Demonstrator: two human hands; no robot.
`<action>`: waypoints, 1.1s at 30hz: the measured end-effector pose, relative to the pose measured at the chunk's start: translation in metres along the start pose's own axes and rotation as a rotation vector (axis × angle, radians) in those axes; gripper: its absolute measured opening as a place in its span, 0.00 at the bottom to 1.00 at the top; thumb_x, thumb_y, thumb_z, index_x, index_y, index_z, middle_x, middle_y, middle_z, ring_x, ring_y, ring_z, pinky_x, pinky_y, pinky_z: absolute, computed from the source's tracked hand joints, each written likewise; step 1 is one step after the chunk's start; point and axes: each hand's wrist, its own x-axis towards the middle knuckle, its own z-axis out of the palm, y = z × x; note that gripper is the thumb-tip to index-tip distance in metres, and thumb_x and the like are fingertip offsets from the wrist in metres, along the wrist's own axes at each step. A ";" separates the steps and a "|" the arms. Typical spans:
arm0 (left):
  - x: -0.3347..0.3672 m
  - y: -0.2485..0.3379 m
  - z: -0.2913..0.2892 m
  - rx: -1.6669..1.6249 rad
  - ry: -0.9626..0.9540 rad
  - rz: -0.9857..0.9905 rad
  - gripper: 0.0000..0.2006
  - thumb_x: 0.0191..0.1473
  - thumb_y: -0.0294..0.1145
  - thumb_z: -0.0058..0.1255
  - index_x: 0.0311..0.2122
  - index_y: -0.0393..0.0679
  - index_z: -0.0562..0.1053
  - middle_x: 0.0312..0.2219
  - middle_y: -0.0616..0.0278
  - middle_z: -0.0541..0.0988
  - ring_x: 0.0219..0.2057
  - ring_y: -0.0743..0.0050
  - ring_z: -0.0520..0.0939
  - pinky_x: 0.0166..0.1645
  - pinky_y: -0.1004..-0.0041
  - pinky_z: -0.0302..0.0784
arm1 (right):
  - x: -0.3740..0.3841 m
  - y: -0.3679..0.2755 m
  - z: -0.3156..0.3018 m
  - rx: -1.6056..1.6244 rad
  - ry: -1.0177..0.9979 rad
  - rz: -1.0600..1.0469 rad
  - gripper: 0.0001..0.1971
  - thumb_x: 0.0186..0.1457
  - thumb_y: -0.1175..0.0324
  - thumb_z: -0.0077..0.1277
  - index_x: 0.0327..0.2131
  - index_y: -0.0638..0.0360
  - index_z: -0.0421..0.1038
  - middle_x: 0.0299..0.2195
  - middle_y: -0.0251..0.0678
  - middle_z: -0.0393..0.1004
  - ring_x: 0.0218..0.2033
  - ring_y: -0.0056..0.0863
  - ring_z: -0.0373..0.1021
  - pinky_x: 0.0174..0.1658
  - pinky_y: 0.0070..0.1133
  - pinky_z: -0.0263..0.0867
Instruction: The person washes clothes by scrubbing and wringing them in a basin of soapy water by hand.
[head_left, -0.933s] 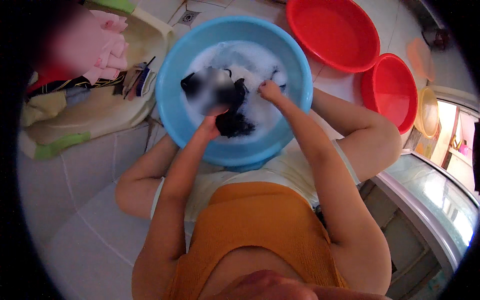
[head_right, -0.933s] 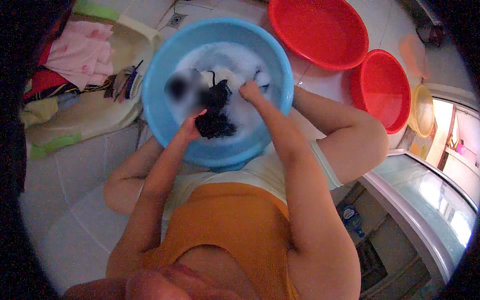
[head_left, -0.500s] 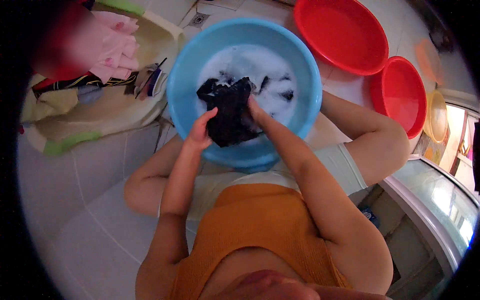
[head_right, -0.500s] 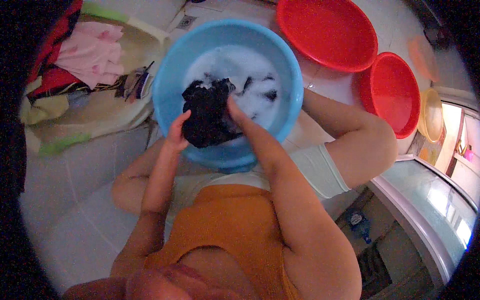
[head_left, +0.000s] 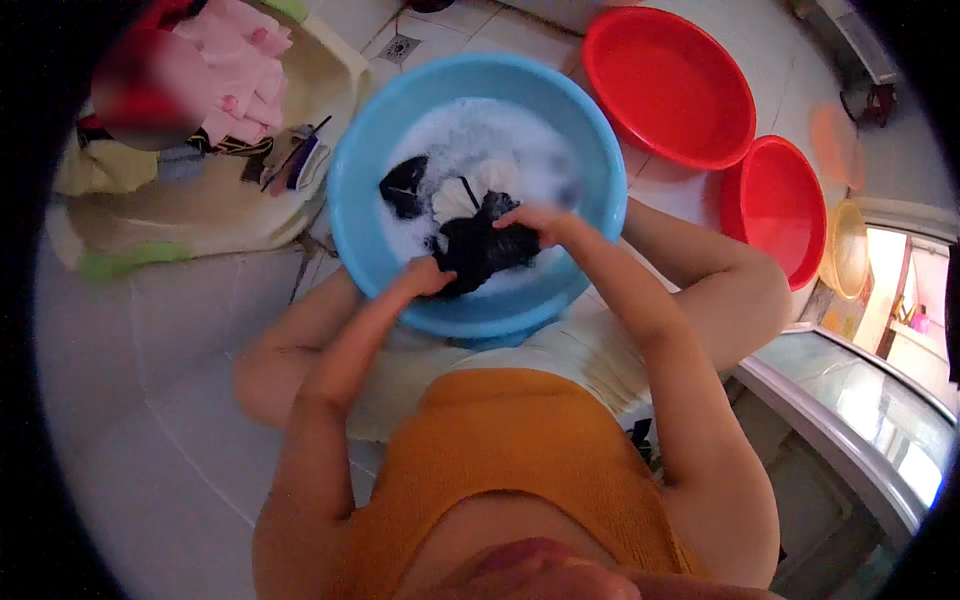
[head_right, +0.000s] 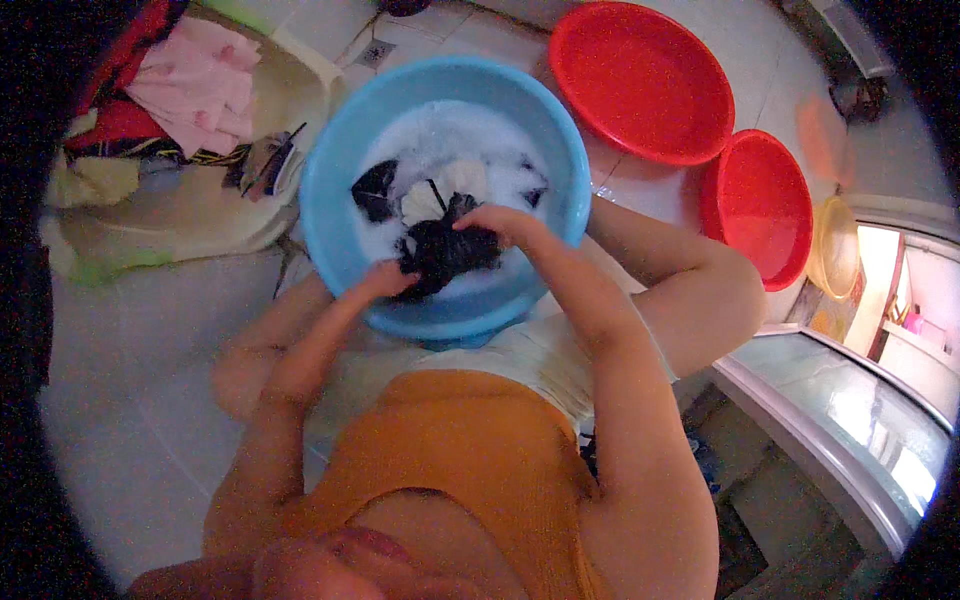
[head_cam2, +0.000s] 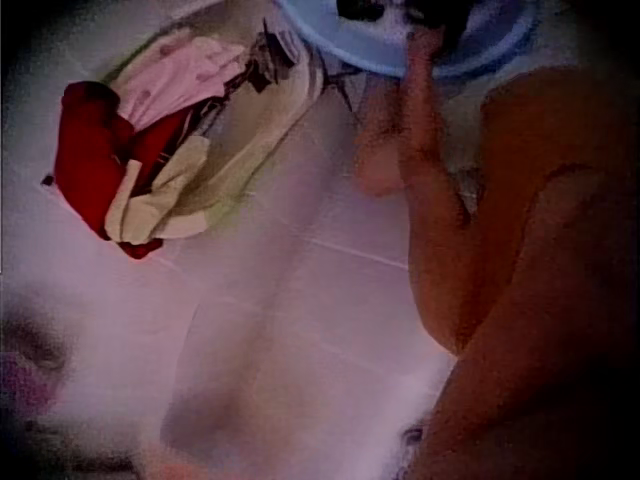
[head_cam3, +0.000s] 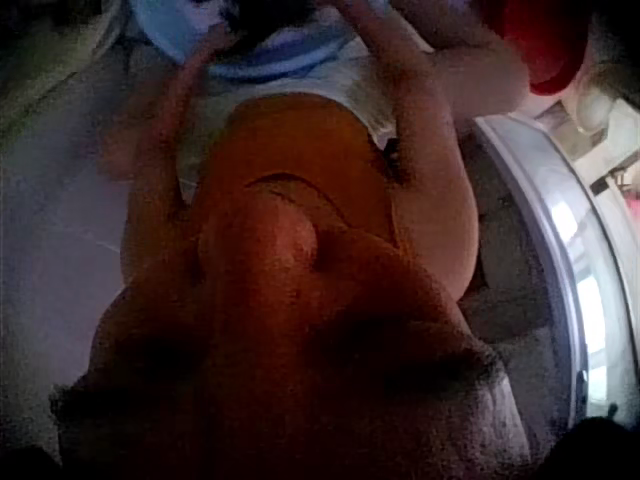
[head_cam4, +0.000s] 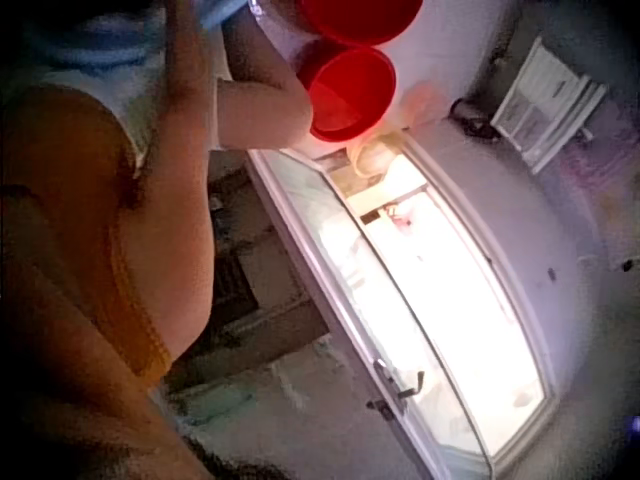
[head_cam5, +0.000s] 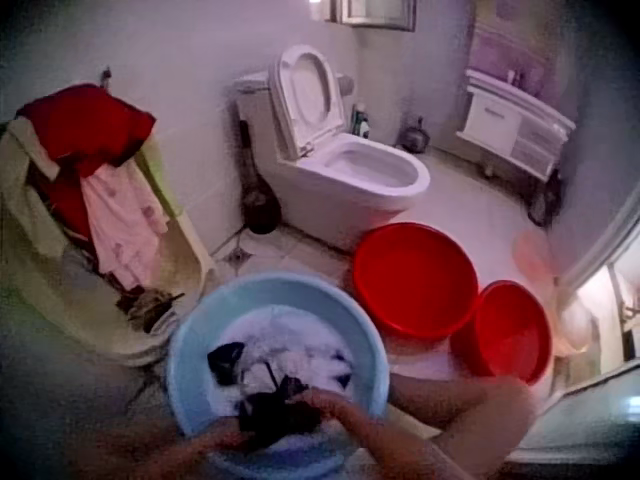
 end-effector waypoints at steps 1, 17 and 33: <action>-0.006 0.006 -0.015 0.005 0.102 0.049 0.18 0.46 0.43 0.45 0.33 0.34 0.71 0.33 0.46 0.73 0.35 0.50 0.74 0.43 0.64 0.66 | -0.004 -0.002 0.002 -0.010 0.008 0.015 0.16 0.42 0.64 0.52 0.36 0.61 0.68 0.32 0.38 0.72 0.31 0.31 0.70 0.39 0.28 0.65; 0.028 -0.007 -0.051 -0.834 -0.348 0.330 0.31 0.46 0.62 0.36 0.38 0.40 0.72 0.33 0.60 0.75 0.34 0.71 0.73 0.42 0.72 0.64 | -0.066 -0.041 0.074 -1.366 0.103 -0.319 0.27 0.33 0.58 0.57 0.38 0.65 0.68 0.34 0.45 0.71 0.38 0.37 0.67 0.42 0.27 0.60; 0.040 -0.059 -0.147 -0.791 0.133 0.313 0.23 0.39 0.42 0.52 0.40 0.38 0.69 0.33 0.53 0.74 0.35 0.63 0.74 0.42 0.70 0.66 | -0.052 -0.090 0.020 -0.624 0.306 -0.459 0.14 0.35 0.72 0.45 0.31 0.66 0.69 0.22 0.32 0.69 0.25 0.27 0.66 0.31 0.21 0.62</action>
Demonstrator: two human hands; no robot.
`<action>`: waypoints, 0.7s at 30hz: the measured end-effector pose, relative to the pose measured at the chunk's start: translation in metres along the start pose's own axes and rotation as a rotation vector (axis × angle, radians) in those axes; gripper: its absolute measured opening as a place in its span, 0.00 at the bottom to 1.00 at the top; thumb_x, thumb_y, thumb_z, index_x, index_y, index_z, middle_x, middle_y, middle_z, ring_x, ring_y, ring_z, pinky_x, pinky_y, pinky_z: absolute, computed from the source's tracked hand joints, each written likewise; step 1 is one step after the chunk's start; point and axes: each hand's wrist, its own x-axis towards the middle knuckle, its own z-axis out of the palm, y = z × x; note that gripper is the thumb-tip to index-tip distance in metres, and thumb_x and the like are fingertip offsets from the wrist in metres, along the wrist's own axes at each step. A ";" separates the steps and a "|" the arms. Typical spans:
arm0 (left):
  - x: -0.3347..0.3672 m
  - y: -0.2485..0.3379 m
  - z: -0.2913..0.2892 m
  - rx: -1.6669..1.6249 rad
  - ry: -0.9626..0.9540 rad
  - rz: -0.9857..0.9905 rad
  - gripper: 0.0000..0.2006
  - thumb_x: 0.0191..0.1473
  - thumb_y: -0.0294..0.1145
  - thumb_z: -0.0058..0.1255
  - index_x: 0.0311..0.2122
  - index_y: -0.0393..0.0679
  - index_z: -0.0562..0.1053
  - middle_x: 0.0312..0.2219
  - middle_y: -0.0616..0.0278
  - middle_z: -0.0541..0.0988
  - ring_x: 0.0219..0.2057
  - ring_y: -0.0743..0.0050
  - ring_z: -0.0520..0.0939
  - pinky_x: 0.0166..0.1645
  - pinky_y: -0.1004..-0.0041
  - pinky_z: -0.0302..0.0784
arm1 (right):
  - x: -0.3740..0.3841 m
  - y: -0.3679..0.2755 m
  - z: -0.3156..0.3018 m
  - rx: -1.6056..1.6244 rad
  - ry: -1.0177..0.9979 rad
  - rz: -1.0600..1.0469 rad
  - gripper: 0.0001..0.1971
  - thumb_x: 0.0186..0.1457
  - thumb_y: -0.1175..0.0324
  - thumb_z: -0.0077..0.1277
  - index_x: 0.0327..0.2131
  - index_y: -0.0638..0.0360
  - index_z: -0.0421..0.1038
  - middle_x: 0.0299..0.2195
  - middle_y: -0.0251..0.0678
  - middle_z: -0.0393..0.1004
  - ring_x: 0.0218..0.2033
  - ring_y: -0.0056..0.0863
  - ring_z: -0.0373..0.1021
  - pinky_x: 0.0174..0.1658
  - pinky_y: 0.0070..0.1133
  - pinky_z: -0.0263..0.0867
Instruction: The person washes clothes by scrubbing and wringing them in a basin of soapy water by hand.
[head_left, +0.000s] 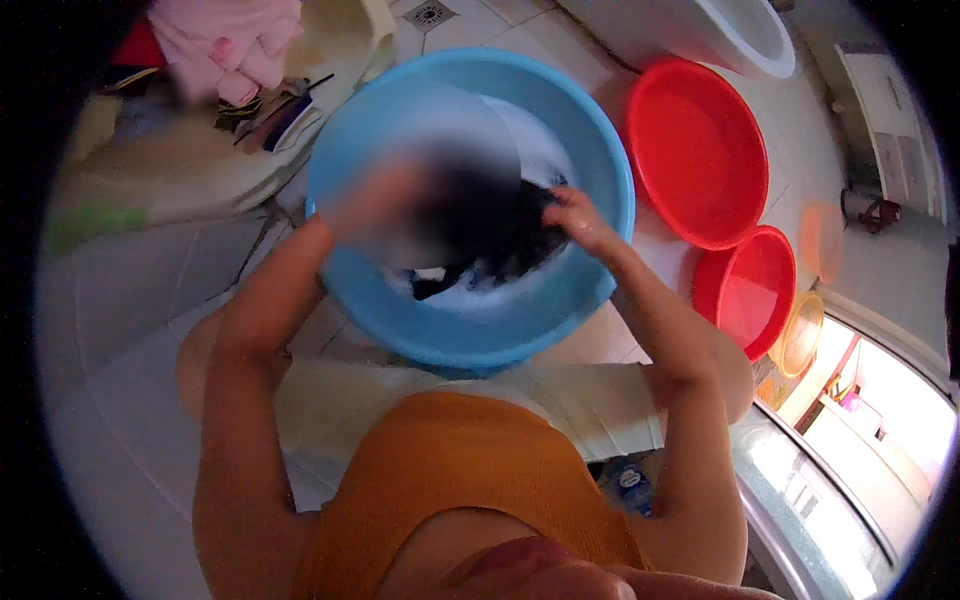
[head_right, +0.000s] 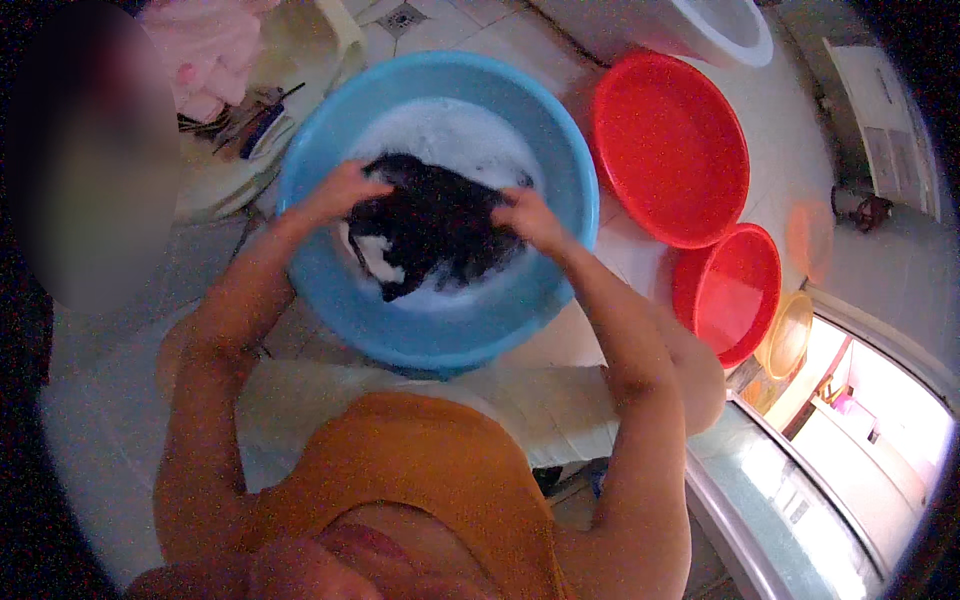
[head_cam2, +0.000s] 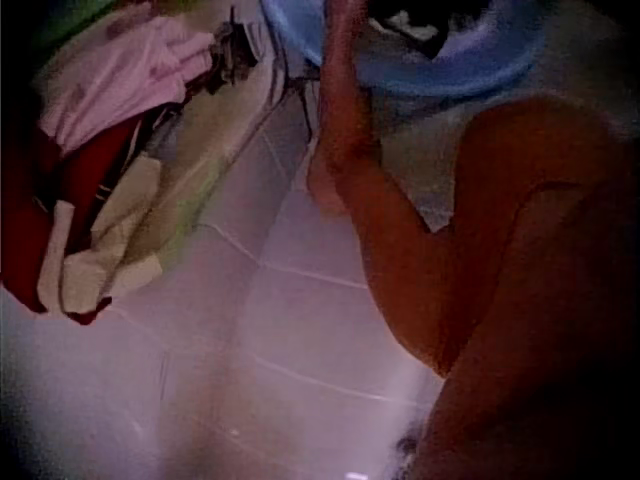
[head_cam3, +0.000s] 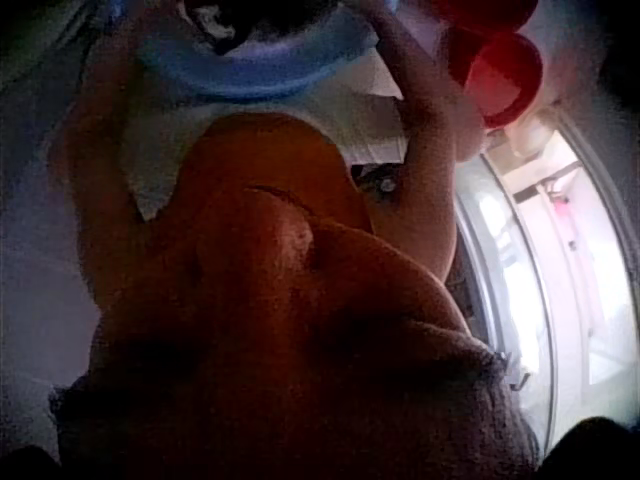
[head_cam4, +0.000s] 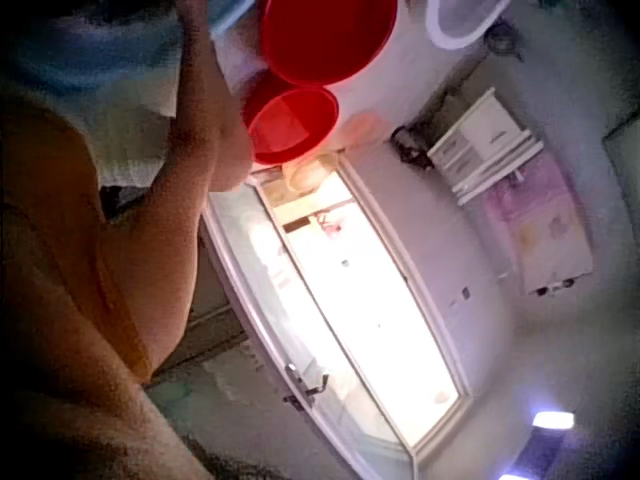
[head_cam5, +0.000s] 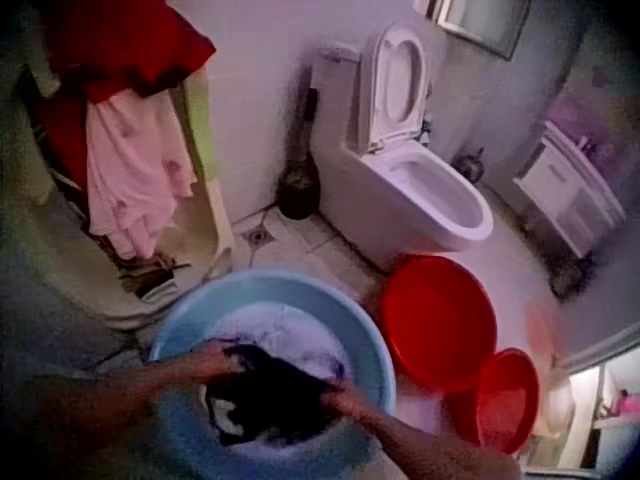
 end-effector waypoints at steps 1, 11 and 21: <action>0.012 0.002 -0.006 -0.041 0.088 0.033 0.22 0.42 0.41 0.50 0.41 0.38 0.69 0.33 0.54 0.74 0.35 0.66 0.74 0.42 0.71 0.66 | 0.007 -0.013 -0.006 0.187 0.030 -0.019 0.14 0.35 0.73 0.45 0.31 0.66 0.68 0.23 0.31 0.69 0.25 0.26 0.65 0.31 0.20 0.61; 0.131 -0.005 0.038 0.748 0.139 0.030 0.34 0.43 0.45 0.50 0.55 0.52 0.52 0.48 0.47 0.61 0.48 0.47 0.64 0.49 0.57 0.60 | 0.134 0.045 -0.003 -0.594 0.735 0.006 0.30 0.43 0.59 0.48 0.50 0.60 0.54 0.39 0.52 0.64 0.43 0.45 0.60 0.46 0.34 0.56; 0.131 -0.081 0.083 0.666 0.181 -0.051 0.31 0.41 0.43 0.51 0.52 0.49 0.56 0.50 0.51 0.56 0.52 0.48 0.53 0.51 0.49 0.50 | 0.143 0.108 0.017 -0.839 0.101 -0.044 0.21 0.49 0.60 0.42 0.46 0.58 0.60 0.38 0.43 0.66 0.38 0.37 0.64 0.42 0.28 0.61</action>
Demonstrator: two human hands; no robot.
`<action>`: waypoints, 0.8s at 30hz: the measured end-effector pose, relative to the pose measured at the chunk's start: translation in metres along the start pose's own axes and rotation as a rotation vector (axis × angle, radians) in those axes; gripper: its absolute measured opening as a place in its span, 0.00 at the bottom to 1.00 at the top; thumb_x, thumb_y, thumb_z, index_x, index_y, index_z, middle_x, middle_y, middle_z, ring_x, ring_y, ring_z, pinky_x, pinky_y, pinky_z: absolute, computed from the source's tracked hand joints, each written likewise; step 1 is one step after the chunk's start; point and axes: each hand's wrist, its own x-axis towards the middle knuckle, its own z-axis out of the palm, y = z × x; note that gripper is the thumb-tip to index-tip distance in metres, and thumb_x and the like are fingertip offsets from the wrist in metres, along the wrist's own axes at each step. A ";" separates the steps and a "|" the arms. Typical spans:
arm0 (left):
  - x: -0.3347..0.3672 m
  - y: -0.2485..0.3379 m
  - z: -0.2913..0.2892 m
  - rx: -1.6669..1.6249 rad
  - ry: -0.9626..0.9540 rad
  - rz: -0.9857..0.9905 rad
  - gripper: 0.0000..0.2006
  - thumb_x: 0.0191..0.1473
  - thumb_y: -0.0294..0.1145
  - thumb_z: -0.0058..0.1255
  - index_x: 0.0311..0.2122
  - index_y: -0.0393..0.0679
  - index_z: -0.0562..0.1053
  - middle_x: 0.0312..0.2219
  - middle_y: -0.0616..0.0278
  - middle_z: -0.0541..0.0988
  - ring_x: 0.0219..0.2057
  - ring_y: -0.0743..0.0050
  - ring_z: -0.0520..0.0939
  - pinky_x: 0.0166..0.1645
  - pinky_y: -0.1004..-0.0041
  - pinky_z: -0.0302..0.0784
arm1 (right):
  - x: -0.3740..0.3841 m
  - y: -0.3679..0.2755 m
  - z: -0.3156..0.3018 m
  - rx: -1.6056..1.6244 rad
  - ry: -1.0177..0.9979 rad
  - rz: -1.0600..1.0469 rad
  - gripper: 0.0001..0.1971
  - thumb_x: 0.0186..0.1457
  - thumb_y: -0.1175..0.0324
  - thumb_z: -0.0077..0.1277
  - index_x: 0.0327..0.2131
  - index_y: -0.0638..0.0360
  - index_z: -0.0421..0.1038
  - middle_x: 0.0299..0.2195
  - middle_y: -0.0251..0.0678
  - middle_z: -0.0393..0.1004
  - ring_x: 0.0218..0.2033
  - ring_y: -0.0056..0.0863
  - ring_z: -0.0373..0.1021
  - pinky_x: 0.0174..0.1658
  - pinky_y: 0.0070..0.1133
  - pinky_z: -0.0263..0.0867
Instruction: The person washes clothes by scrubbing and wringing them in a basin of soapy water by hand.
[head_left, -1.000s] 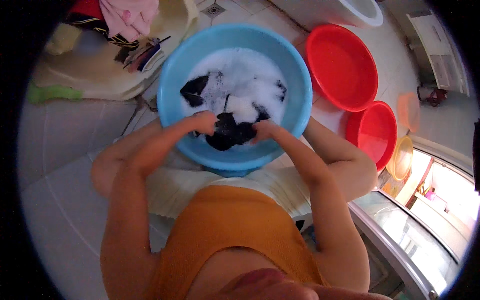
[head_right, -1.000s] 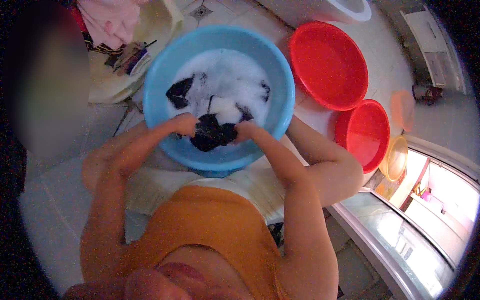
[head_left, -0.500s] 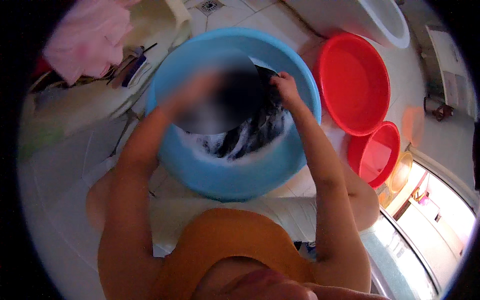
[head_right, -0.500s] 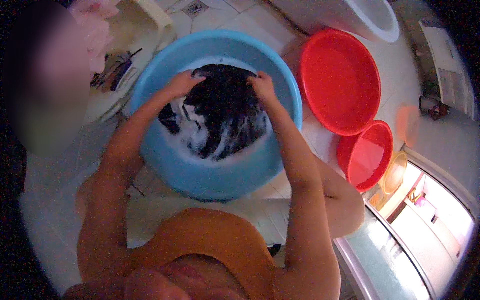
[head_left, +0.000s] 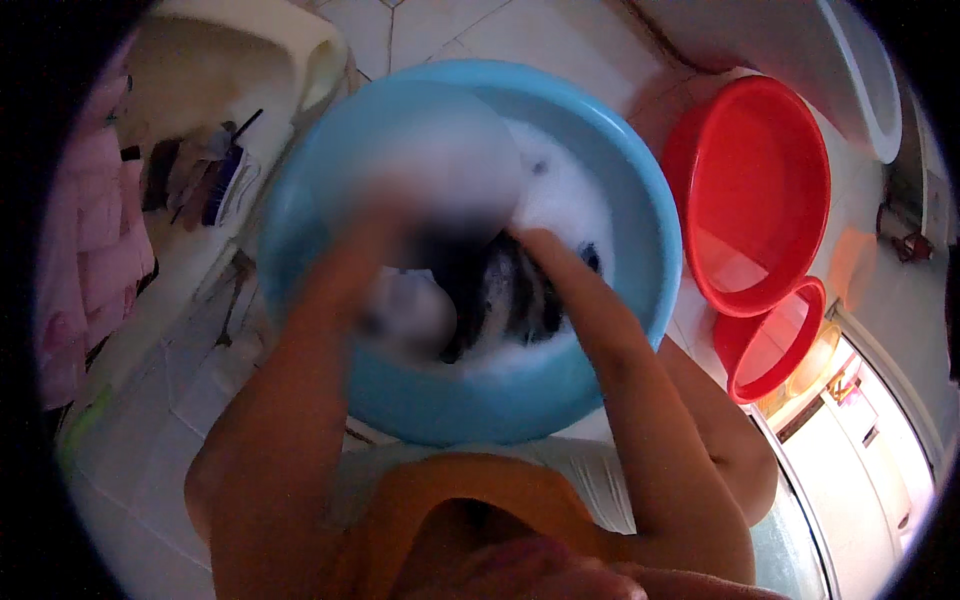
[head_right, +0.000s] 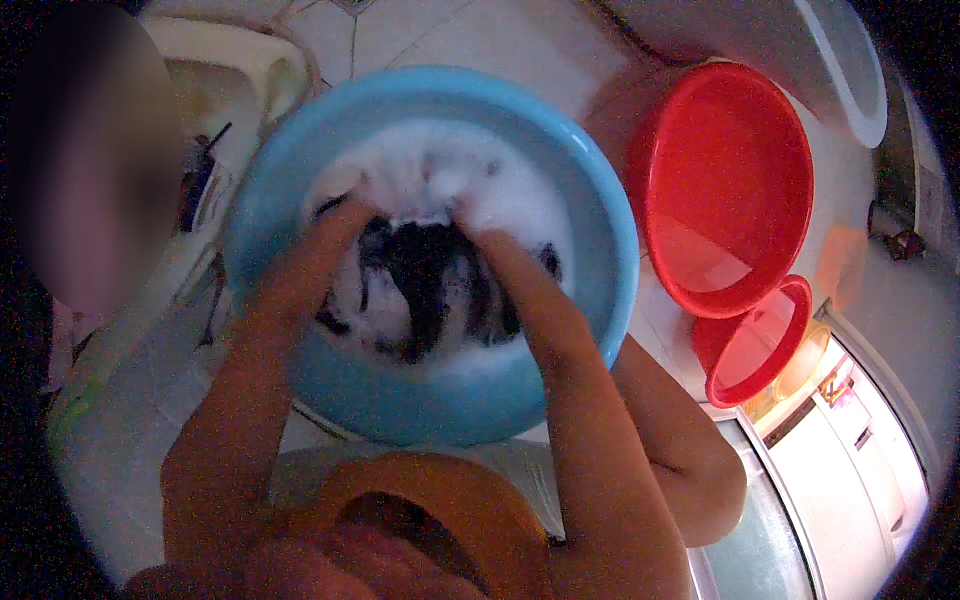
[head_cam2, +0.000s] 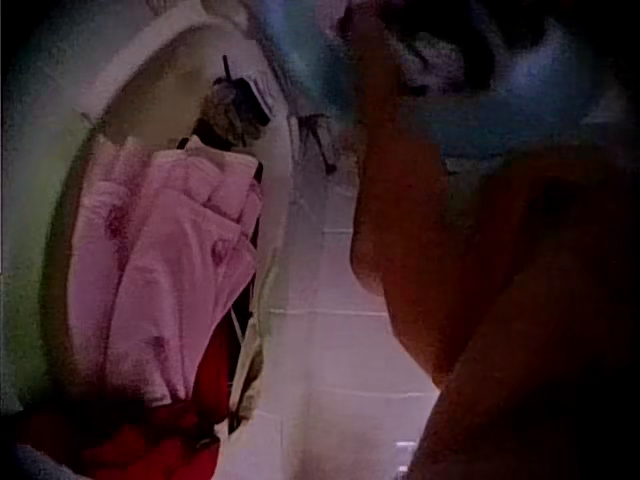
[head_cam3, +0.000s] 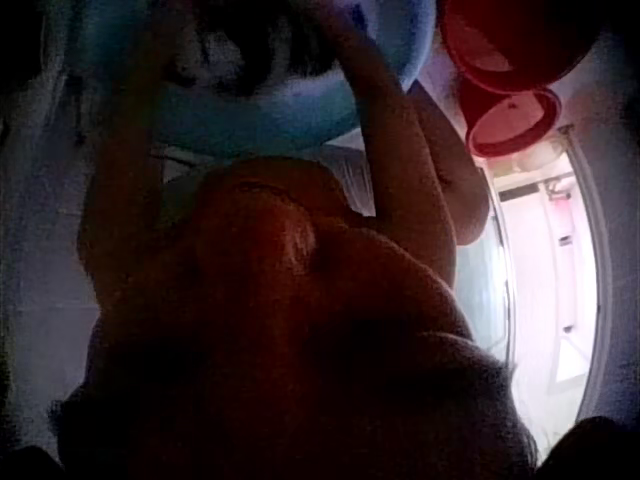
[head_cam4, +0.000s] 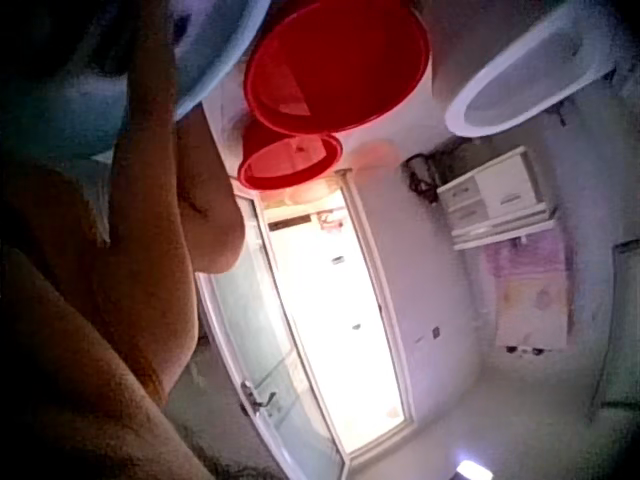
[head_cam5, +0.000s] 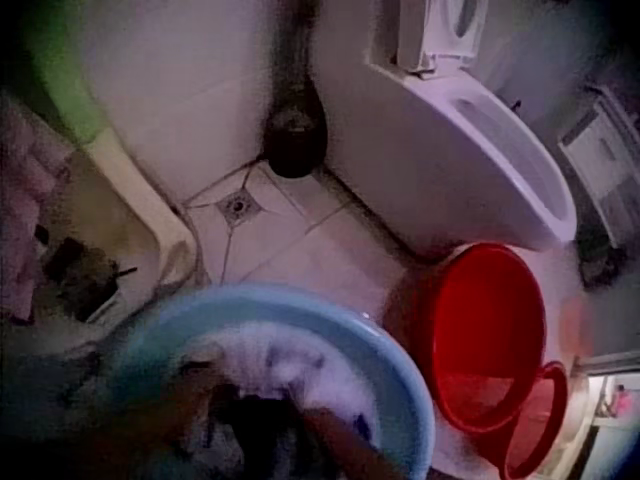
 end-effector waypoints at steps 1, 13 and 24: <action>0.000 0.019 -0.003 -0.070 0.055 -0.049 0.30 0.41 0.43 0.51 0.51 0.48 0.57 0.49 0.51 0.57 0.51 0.48 0.55 0.50 0.49 0.52 | 0.010 0.003 0.004 -0.033 0.038 -0.042 0.19 0.50 0.60 0.41 0.44 0.60 0.62 0.38 0.40 0.67 0.37 0.33 0.65 0.41 0.27 0.62; -0.040 0.101 -0.085 -0.277 0.300 0.192 0.19 0.45 0.47 0.45 0.32 0.39 0.67 0.26 0.50 0.72 0.28 0.49 0.74 0.31 0.56 0.67 | -0.030 -0.043 0.011 1.357 0.450 -0.035 0.19 0.52 0.61 0.38 0.46 0.60 0.60 0.37 0.33 0.68 0.36 0.25 0.64 0.41 0.19 0.60; -0.093 0.038 -0.077 -0.343 -0.029 0.409 0.19 0.34 0.25 0.48 0.38 0.39 0.68 0.36 0.51 0.71 0.39 0.54 0.71 0.43 0.67 0.65 | -0.108 -0.083 -0.047 0.312 0.112 -0.223 0.17 0.33 0.68 0.53 0.30 0.64 0.66 0.29 0.47 0.70 0.32 0.43 0.67 0.34 0.29 0.61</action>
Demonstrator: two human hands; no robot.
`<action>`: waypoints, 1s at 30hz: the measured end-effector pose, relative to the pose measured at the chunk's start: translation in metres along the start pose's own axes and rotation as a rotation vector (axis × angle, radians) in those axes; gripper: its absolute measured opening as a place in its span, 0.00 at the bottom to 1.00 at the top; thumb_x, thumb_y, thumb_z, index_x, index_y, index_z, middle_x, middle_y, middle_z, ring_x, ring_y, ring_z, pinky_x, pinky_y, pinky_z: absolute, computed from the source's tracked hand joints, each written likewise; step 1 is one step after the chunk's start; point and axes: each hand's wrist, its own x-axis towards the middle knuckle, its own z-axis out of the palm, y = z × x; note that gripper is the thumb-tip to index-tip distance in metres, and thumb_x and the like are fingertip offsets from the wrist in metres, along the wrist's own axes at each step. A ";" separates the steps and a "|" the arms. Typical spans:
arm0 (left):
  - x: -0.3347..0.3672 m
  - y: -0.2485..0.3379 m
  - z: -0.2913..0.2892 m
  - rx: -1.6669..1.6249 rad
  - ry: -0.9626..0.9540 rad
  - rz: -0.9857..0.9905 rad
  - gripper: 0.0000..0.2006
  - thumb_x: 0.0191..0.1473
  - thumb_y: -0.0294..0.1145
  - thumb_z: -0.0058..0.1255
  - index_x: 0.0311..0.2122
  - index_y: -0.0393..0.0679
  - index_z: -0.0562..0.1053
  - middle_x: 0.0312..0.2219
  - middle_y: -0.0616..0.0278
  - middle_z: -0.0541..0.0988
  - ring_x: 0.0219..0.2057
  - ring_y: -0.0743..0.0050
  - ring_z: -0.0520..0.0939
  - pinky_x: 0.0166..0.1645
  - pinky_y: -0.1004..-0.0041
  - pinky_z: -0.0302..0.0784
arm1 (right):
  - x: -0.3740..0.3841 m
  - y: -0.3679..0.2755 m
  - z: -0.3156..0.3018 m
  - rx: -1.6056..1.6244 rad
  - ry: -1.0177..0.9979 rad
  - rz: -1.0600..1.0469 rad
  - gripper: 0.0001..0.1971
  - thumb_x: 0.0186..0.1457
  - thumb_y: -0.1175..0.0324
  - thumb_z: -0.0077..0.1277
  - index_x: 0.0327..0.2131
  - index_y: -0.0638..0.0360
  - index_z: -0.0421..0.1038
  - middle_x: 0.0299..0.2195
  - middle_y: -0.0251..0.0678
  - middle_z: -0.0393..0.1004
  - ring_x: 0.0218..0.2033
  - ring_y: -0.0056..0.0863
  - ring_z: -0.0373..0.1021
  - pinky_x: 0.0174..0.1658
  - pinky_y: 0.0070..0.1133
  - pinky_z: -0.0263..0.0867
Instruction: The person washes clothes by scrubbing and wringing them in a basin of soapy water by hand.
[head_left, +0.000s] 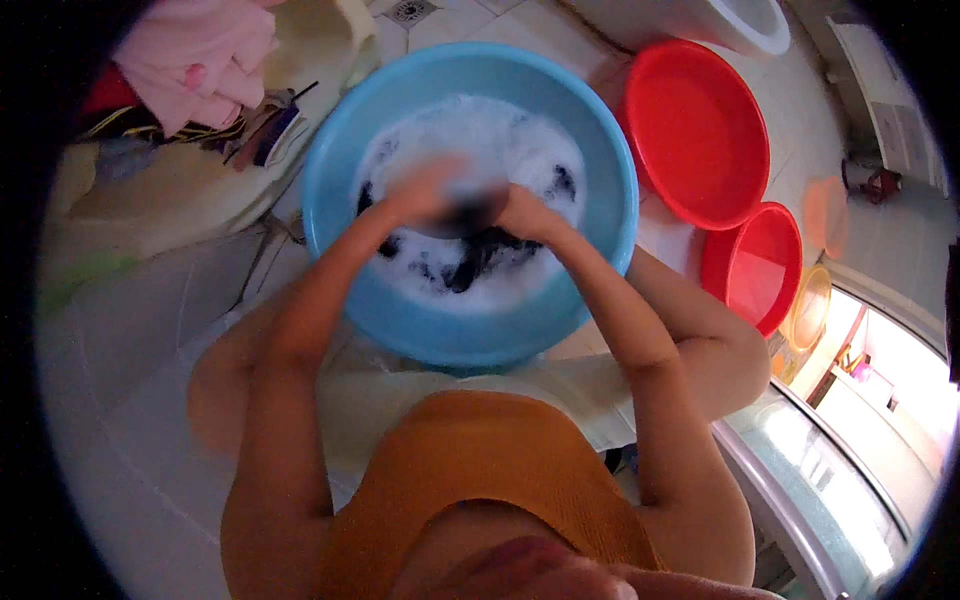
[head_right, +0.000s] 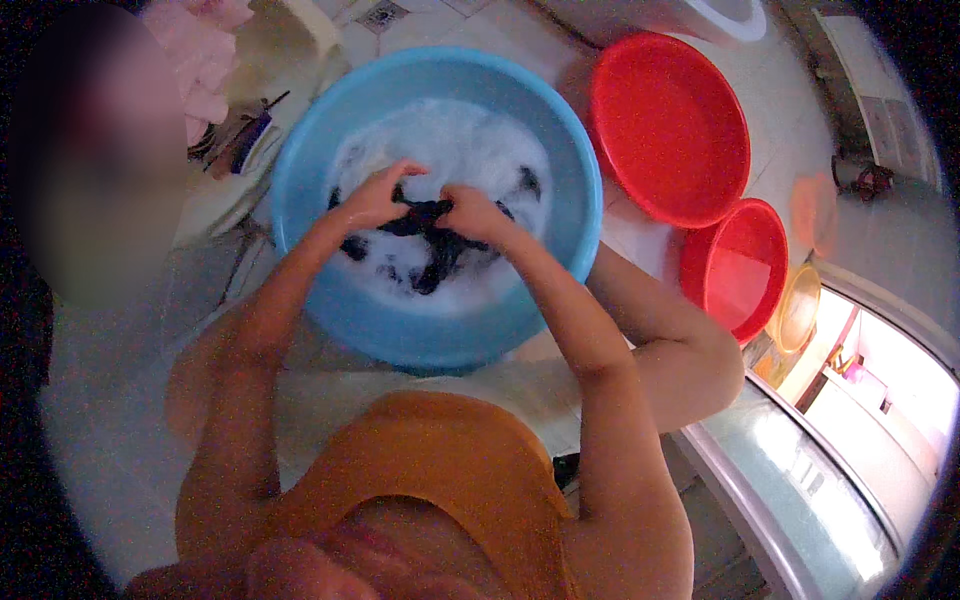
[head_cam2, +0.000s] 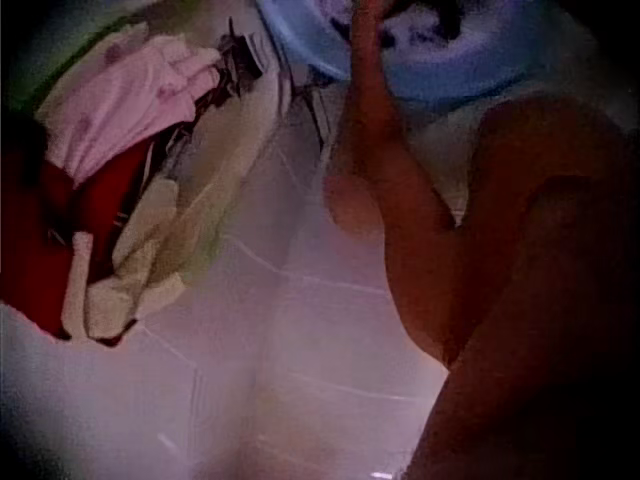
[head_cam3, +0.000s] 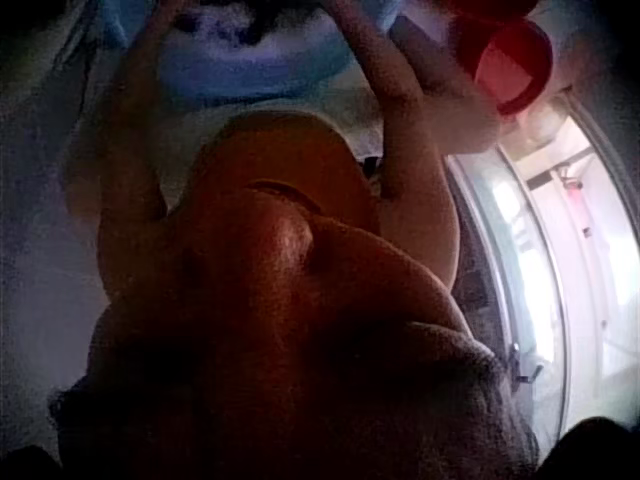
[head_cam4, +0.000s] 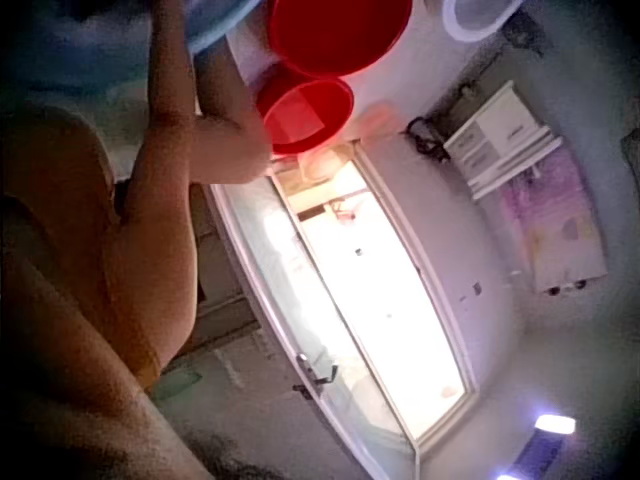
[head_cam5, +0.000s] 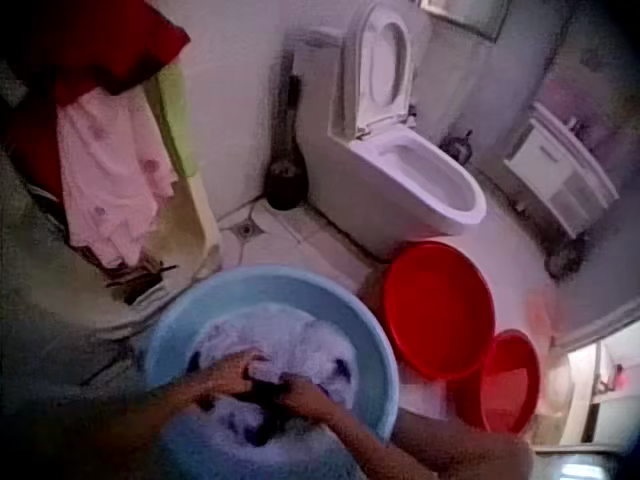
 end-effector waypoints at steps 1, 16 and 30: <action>-0.003 -0.013 0.016 -0.274 0.224 0.315 0.22 0.33 0.24 0.49 0.41 0.40 0.67 0.39 0.53 0.70 0.40 0.58 0.71 0.45 0.69 0.63 | -0.004 -0.018 0.000 -0.003 0.007 -0.019 0.17 0.33 0.68 0.53 0.30 0.64 0.66 0.29 0.47 0.70 0.32 0.43 0.67 0.34 0.29 0.61; -0.087 0.102 -0.012 0.034 -0.082 0.210 0.13 0.45 0.37 0.50 0.28 0.35 0.70 0.19 0.56 0.73 0.22 0.72 0.73 0.30 0.72 0.66 | -0.046 0.046 0.027 -0.393 0.044 -0.300 0.16 0.34 0.62 0.56 0.30 0.58 0.70 0.24 0.44 0.69 0.28 0.39 0.66 0.34 0.30 0.62; -0.133 0.161 -0.037 -1.204 0.469 -0.189 0.15 0.51 0.35 0.45 0.43 0.40 0.66 0.35 0.62 0.73 0.35 0.76 0.74 0.42 0.74 0.68 | -0.066 0.009 -0.042 0.149 -0.104 0.093 0.17 0.34 0.62 0.55 0.31 0.61 0.72 0.24 0.37 0.72 0.25 0.29 0.68 0.32 0.24 0.62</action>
